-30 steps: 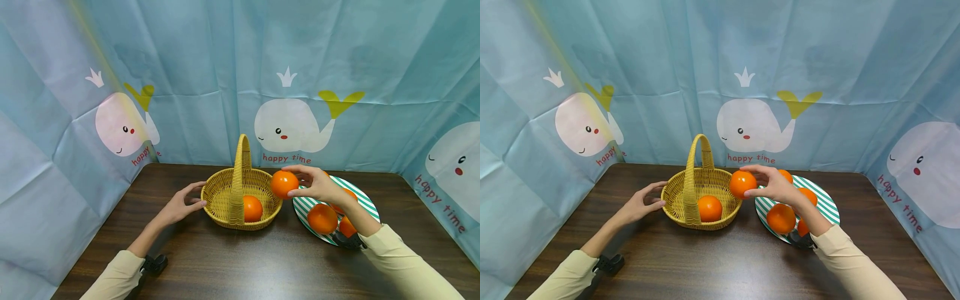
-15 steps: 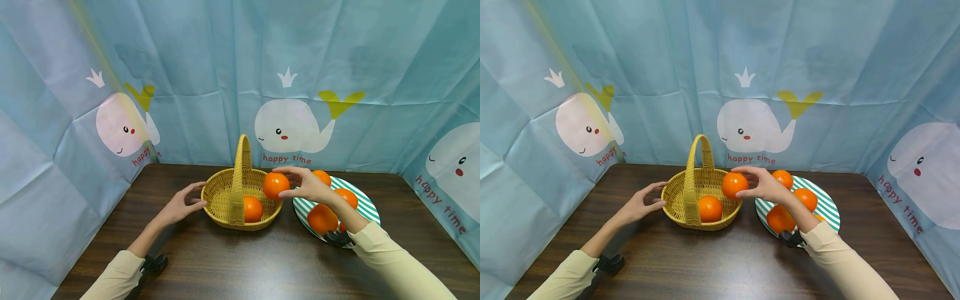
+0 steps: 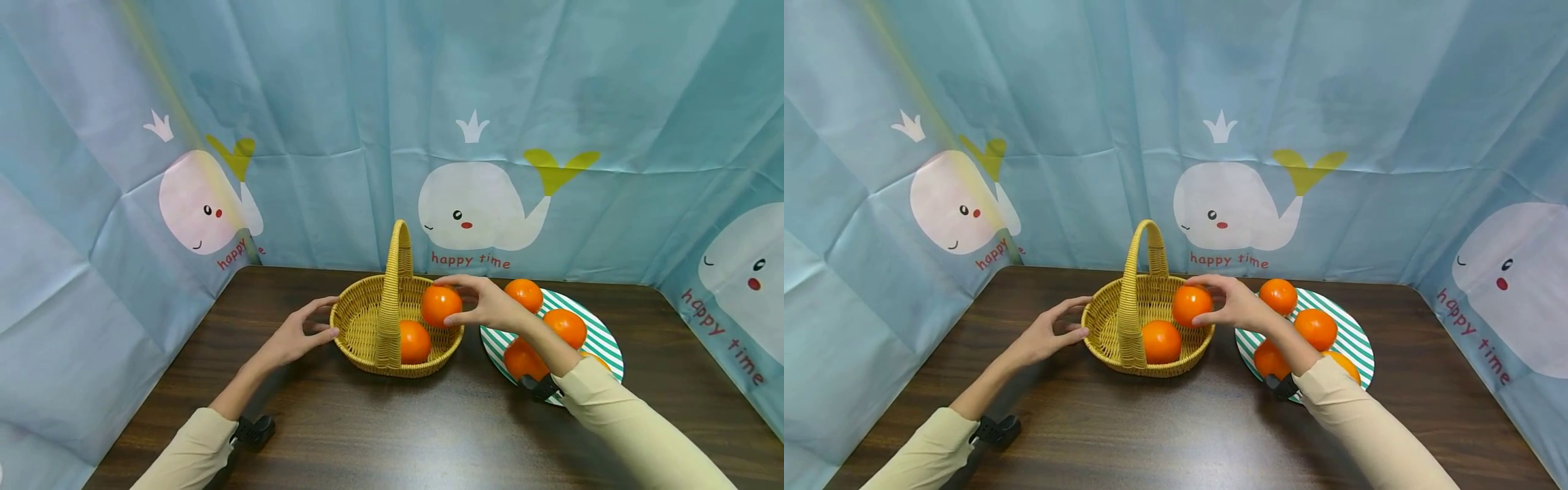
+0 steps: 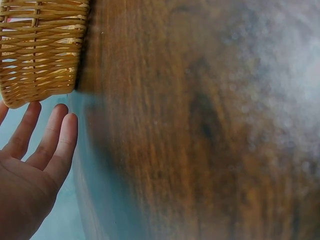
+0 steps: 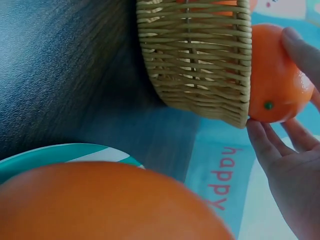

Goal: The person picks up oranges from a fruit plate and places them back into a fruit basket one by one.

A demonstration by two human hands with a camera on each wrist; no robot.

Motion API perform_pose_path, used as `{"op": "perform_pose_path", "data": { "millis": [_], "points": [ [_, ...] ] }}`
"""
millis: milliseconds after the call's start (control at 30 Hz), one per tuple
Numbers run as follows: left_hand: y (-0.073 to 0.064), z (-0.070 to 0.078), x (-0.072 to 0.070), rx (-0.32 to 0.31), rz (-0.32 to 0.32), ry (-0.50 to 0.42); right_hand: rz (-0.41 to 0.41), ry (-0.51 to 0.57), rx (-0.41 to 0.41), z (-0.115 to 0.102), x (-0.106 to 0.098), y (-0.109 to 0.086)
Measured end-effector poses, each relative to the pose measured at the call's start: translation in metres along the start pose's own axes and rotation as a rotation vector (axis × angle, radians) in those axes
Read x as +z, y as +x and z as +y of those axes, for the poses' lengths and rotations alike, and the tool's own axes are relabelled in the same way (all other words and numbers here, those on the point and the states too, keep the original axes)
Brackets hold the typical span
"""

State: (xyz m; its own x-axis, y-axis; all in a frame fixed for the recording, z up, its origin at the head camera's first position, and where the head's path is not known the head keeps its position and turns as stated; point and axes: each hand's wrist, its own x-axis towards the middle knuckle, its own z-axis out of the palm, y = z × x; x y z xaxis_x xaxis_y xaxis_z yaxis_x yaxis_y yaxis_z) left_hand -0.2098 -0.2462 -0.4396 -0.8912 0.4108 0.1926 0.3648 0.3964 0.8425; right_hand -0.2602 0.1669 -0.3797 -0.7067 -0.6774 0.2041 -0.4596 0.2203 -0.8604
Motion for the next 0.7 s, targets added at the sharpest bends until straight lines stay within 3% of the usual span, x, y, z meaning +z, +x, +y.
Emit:
{"op": "perform_pose_path", "data": {
  "millis": [233,400,700],
  "points": [
    [0.001,0.0,0.0,-0.001,-0.004,-0.001,0.009,-0.053,0.029,-0.001,0.002,0.004],
    [0.001,0.0,0.0,0.001,-0.004,-0.004,0.009,-0.05,-0.004,-0.002,-0.001,0.003],
    [0.001,-0.001,0.0,-0.012,-0.015,-0.027,0.089,-0.089,-0.011,-0.006,-0.026,-0.019]
  ]
}}
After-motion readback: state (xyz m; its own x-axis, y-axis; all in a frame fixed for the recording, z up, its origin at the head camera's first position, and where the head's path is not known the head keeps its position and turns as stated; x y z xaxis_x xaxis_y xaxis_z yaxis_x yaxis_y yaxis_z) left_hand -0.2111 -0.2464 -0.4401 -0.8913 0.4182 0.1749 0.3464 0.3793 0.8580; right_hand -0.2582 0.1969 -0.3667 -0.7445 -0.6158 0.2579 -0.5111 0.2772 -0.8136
